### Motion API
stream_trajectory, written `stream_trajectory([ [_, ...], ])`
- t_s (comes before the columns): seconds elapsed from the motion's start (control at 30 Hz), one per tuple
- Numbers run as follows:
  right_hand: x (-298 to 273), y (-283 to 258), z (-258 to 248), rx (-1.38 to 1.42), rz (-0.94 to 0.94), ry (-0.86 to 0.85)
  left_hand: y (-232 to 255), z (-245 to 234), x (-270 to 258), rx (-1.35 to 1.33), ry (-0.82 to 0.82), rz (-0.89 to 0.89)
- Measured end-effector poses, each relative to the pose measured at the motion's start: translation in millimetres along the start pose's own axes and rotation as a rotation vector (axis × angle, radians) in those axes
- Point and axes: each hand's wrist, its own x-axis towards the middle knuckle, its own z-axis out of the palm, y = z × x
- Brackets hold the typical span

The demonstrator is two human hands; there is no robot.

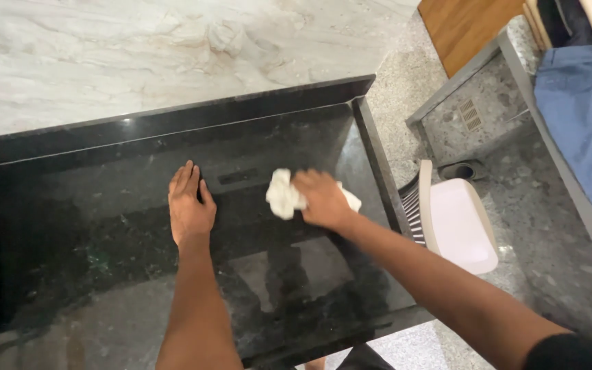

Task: The person cleans a kitchen countertop and an induction cooktop with a cloth.

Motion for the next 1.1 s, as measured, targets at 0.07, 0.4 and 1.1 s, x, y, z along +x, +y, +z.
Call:
stream_trajectory([
  [0.07, 29.1, 22.9, 11.2, -0.025, 0.016, 0.082, 1.9, -0.7, 1.3, -0.010, 0.001, -0.014],
  [0.4, 116.8, 99.5, 43.7, -0.088, 0.128, 0.135, 2.5, -3.3, 1.9, -0.069, -0.007, -0.053],
  [1.1, 29.4, 24.4, 22.2, -0.046, 0.131, 0.150, -0.7, -0.5, 0.2, -0.033, -0.007, -0.075],
])
